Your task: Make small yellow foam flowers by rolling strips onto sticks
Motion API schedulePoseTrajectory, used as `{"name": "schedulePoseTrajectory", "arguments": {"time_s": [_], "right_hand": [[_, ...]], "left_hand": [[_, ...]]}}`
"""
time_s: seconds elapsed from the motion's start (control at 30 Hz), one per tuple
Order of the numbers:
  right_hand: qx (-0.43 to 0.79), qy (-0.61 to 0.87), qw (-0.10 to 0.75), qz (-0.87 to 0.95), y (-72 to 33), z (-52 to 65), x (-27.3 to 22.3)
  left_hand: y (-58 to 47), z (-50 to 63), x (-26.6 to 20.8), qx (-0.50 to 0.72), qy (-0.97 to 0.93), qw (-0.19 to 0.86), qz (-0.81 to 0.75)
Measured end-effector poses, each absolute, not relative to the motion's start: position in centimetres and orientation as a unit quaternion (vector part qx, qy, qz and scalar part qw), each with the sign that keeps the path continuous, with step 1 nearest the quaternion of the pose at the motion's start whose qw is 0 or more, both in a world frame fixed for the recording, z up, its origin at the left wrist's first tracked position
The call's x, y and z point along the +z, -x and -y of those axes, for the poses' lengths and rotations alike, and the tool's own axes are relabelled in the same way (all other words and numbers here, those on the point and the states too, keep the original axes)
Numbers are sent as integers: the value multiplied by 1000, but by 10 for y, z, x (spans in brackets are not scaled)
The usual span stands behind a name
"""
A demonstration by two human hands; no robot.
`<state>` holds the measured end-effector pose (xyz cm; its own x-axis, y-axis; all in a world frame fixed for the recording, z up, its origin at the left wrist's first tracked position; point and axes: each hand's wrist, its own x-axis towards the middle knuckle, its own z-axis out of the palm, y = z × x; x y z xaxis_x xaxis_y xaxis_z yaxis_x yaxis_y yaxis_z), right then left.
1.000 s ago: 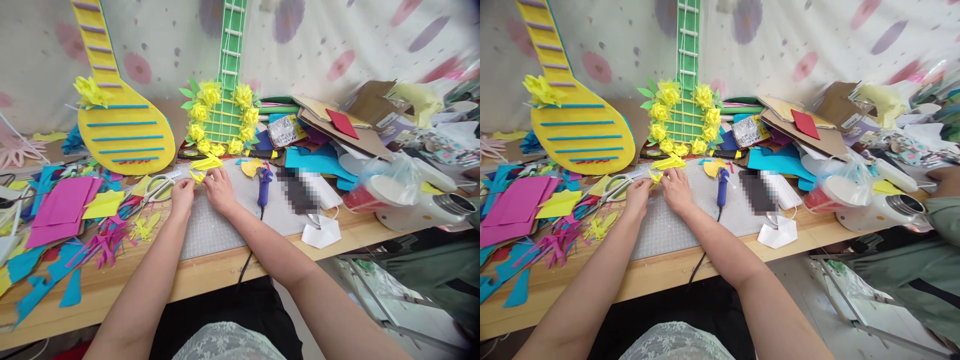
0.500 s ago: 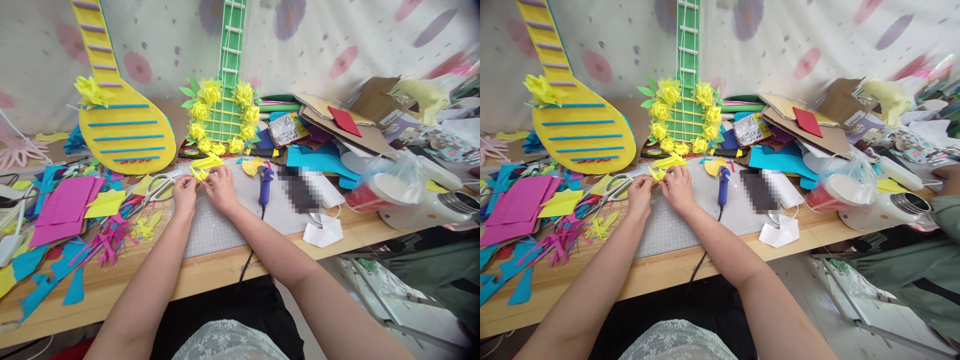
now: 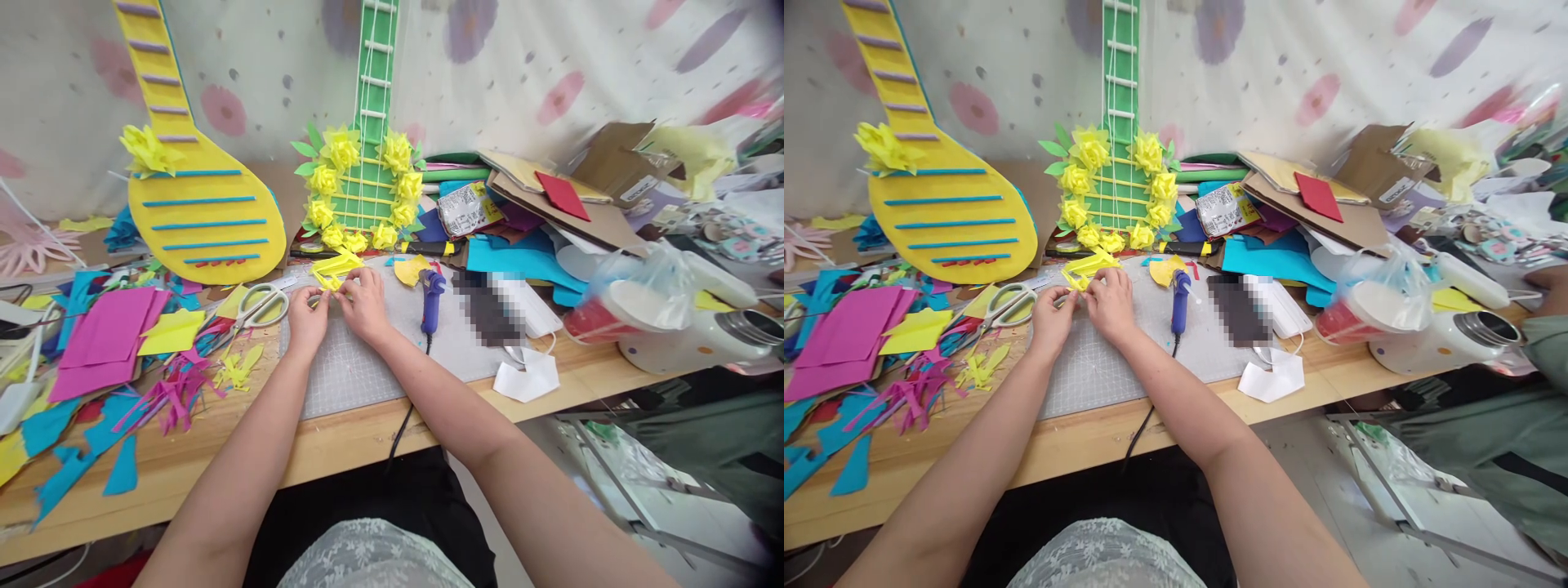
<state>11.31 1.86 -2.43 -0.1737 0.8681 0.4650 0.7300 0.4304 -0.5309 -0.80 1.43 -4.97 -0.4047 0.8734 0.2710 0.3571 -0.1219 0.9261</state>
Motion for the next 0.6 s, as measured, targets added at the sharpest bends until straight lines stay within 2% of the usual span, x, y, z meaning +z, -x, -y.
{"name": "schedulePoseTrajectory", "arguments": {"time_s": [0.23,0.6], "right_hand": [[87,487,366,788,-112,-17,-22],[78,557,346,751,-111,-16,-22]], "left_hand": [[8,-17,-55,573,-487,225,-620],[6,-4,-35,517,-548,188,-630]]}}
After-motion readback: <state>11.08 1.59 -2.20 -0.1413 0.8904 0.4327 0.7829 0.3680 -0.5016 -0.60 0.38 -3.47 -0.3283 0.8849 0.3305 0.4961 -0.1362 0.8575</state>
